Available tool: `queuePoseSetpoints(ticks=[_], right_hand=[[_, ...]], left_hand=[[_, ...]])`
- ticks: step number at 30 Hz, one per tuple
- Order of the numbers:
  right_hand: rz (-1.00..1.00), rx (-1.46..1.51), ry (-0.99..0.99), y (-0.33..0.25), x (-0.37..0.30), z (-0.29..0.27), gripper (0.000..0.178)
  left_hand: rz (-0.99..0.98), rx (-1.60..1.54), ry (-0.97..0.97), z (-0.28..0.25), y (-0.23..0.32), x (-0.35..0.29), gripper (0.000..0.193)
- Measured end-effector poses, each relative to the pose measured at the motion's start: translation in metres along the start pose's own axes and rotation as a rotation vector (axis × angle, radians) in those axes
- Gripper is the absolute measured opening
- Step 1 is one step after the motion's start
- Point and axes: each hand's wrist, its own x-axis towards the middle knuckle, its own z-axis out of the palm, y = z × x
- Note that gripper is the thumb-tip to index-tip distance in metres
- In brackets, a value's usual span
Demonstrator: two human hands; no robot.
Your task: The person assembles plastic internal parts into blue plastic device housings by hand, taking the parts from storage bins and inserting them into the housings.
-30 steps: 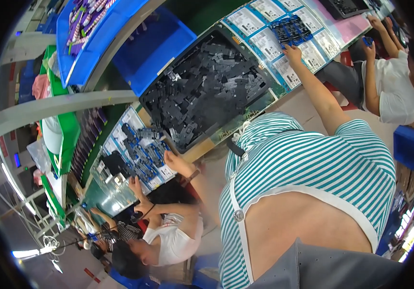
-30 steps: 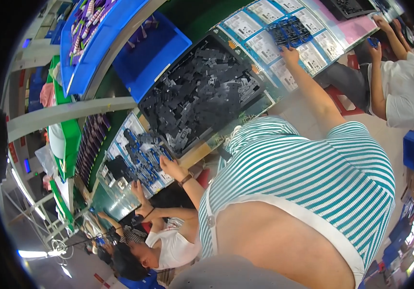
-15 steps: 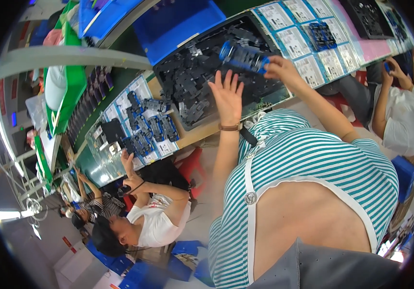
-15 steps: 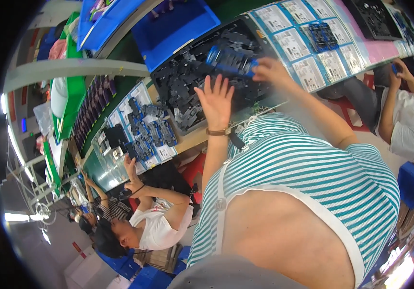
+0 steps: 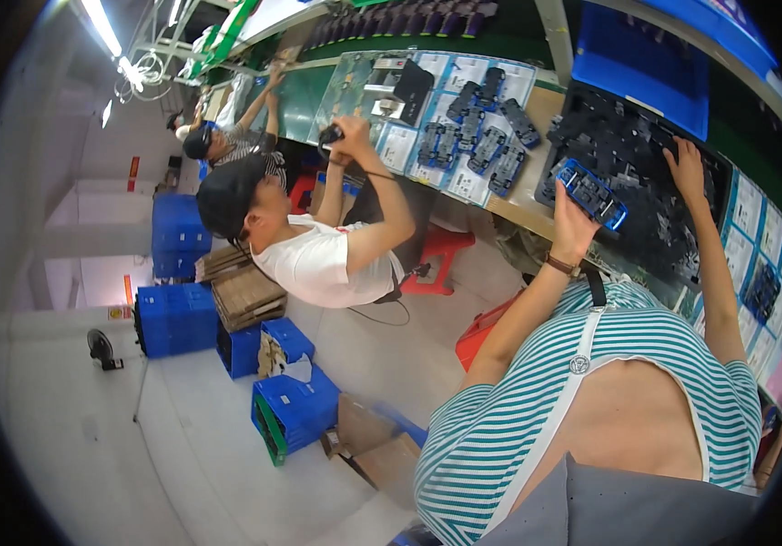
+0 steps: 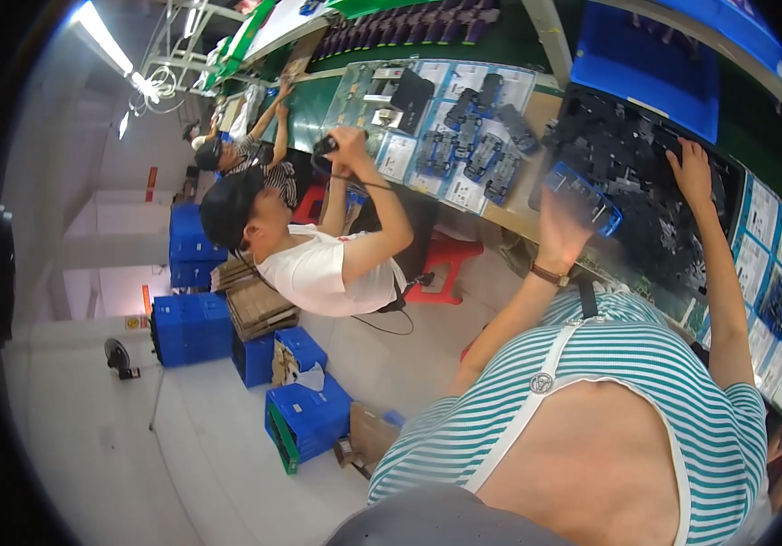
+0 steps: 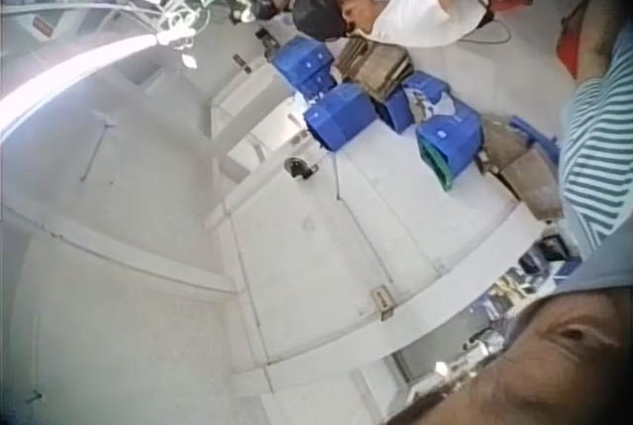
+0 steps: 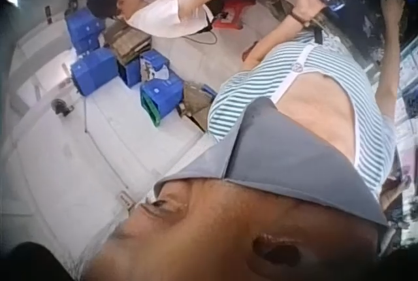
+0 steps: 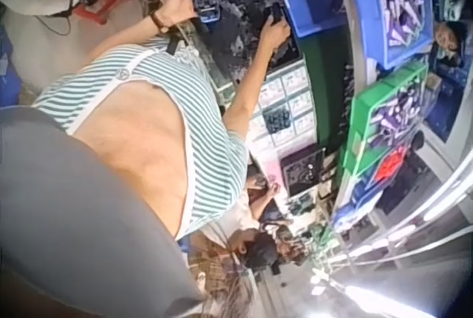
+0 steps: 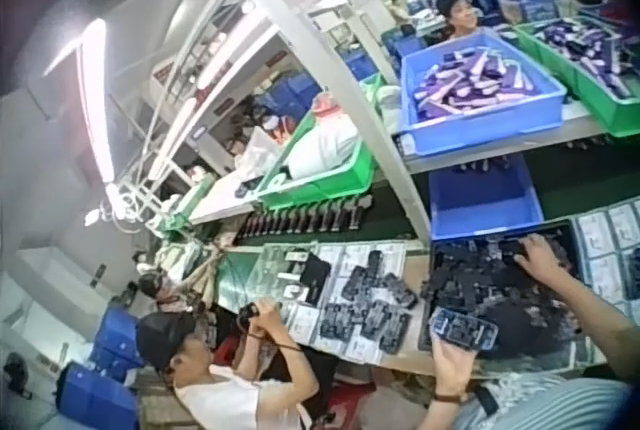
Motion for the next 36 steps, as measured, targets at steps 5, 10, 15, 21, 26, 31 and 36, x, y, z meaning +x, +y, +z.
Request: queuePoseSetpoints(ticks=[5, 10, 15, 21, 26, 31, 36], right_hand=[[-0.075, -0.098, -0.035, -0.010, 0.001, 0.020, 0.037], [-0.109, -0.002, -0.036, -0.011, -0.023, 0.003, 0.027], [0.048, -0.027, -0.017, -0.029, -0.038, -0.039, 0.020], [0.128, 0.261, 0.167, -0.034, -0.055, -0.064, 0.019], [0.649, 1.126, -0.092, -0.033, -0.073, -0.085, 0.029], [0.612, 1.253, -0.240, -0.050, -0.087, -0.113, 0.032], [0.511, 1.359, -0.285, -0.069, -0.090, -0.117, 0.032]], left_hand=[[0.059, 0.050, -0.025, -0.007, 0.025, -0.014, 0.066], [0.050, 0.029, -0.051, -0.007, 0.032, -0.016, 0.066], [0.018, -0.082, -0.078, -0.006, 0.028, -0.007, 0.058], [-0.008, 0.002, -0.028, -0.003, 0.031, -0.007, 0.049], [-0.148, -0.019, 0.021, -0.008, 0.021, 0.004, 0.058], [-0.211, 0.028, 0.020, -0.002, 0.013, 0.008, 0.059], [-0.234, 0.033, 0.021, -0.004, 0.016, 0.009, 0.058]])
